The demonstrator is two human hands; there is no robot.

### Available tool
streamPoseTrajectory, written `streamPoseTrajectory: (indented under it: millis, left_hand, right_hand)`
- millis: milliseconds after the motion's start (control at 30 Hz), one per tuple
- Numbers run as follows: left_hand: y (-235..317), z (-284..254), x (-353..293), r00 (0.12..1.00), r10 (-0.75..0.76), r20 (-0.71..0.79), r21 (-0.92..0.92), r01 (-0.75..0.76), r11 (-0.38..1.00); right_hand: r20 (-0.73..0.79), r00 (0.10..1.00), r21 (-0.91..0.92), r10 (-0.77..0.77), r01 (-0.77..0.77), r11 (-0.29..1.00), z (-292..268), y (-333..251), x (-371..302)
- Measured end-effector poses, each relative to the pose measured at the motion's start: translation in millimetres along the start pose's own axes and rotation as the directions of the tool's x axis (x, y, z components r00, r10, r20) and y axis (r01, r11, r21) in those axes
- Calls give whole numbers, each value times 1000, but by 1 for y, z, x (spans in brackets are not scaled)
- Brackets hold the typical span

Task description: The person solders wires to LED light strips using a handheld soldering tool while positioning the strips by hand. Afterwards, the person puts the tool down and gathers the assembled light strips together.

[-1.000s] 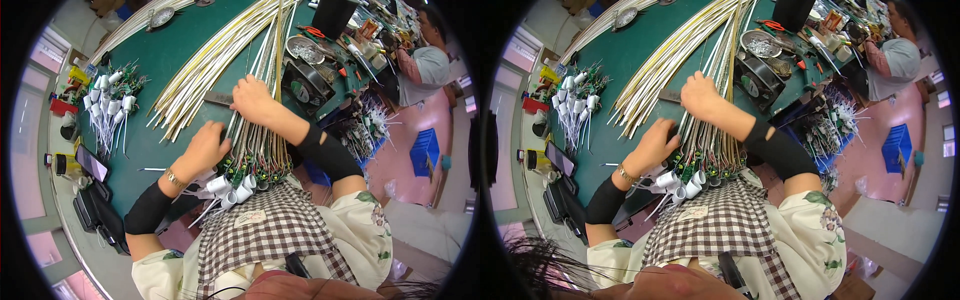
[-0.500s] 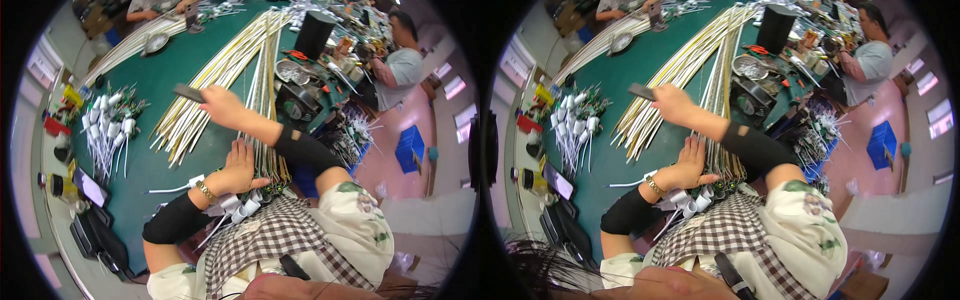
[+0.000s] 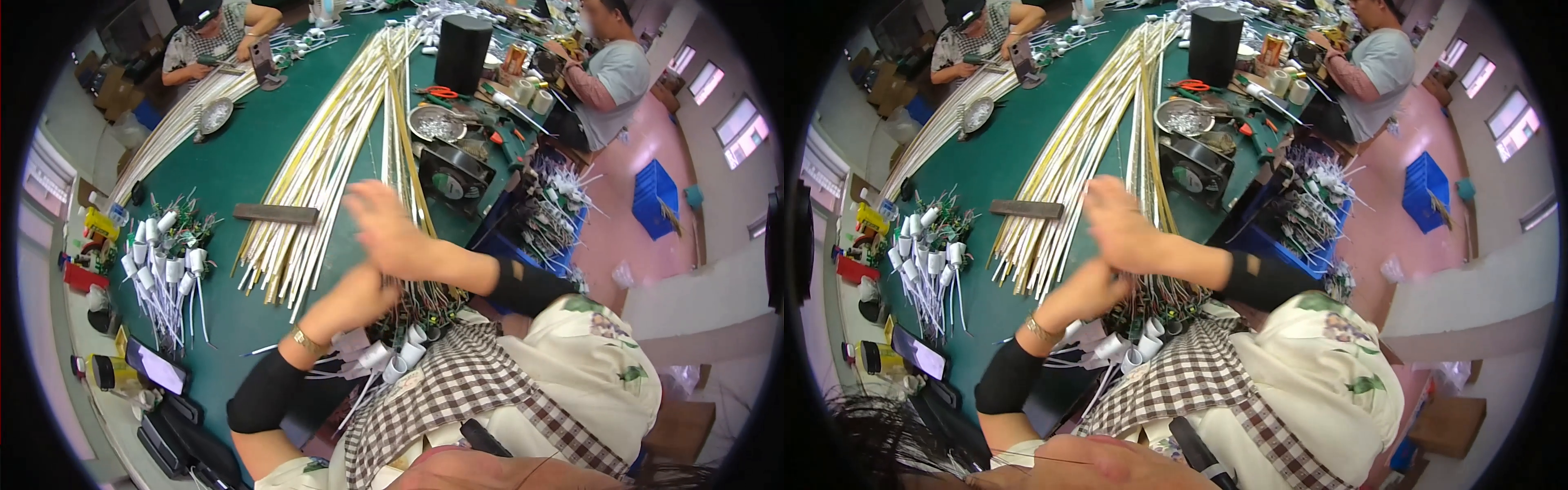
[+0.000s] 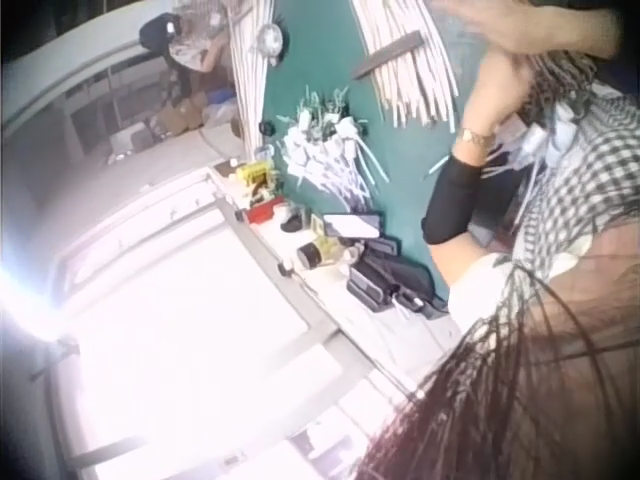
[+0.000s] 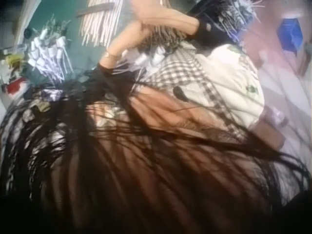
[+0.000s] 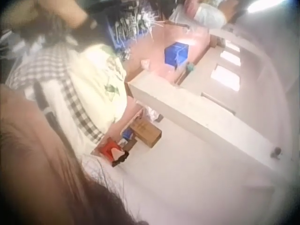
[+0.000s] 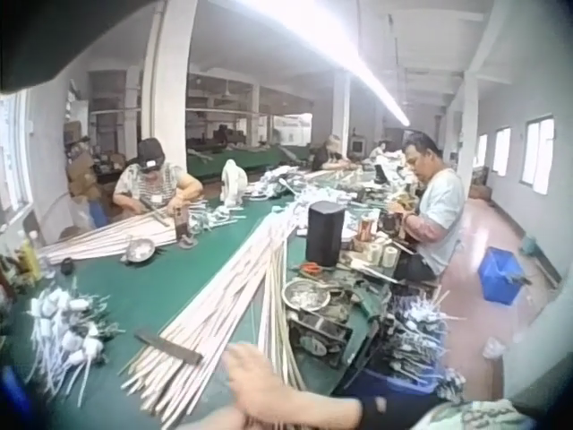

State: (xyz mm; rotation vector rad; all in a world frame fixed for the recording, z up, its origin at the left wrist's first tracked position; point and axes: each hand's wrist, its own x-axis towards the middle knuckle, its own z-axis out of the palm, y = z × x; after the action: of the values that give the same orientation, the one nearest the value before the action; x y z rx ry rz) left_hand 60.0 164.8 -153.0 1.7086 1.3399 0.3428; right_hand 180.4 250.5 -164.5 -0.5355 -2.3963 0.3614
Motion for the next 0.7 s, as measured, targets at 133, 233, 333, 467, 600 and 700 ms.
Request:
streamPoseTrajectory:
  millis: [133, 233, 333, 467, 600, 700]
  left_hand:
    - [-47, -11, 86, 878, -101, -467, -275, -36, 961]
    - [-37, -9, 116, 861, -282, -423, -516, 26, 856]
    - [-13, 6, 127, 856, -381, -350, -673, 53, 737]
    - [11, -8, 124, 926, -292, -237, -701, 45, 712]
    - [-16, -19, 126, 905, -368, -213, -738, 98, 667]
    - [-5, -17, 126, 856, -449, -257, -720, 141, 680]
  right_hand:
    - [-63, 888, 232, 456, -431, 872, -10, 43, -87]
    - [166, 688, 804, 706, -509, 308, 5, 39, -85]
    - [206, 659, 961, 723, -274, -24, 13, 29, -57]
    - [426, 658, 899, 621, -232, -371, 1, 57, -29]
    - [567, 525, 787, 635, -116, -607, 31, 67, -24]
    - [570, 654, 703, 498, -74, -707, 48, 91, -48]
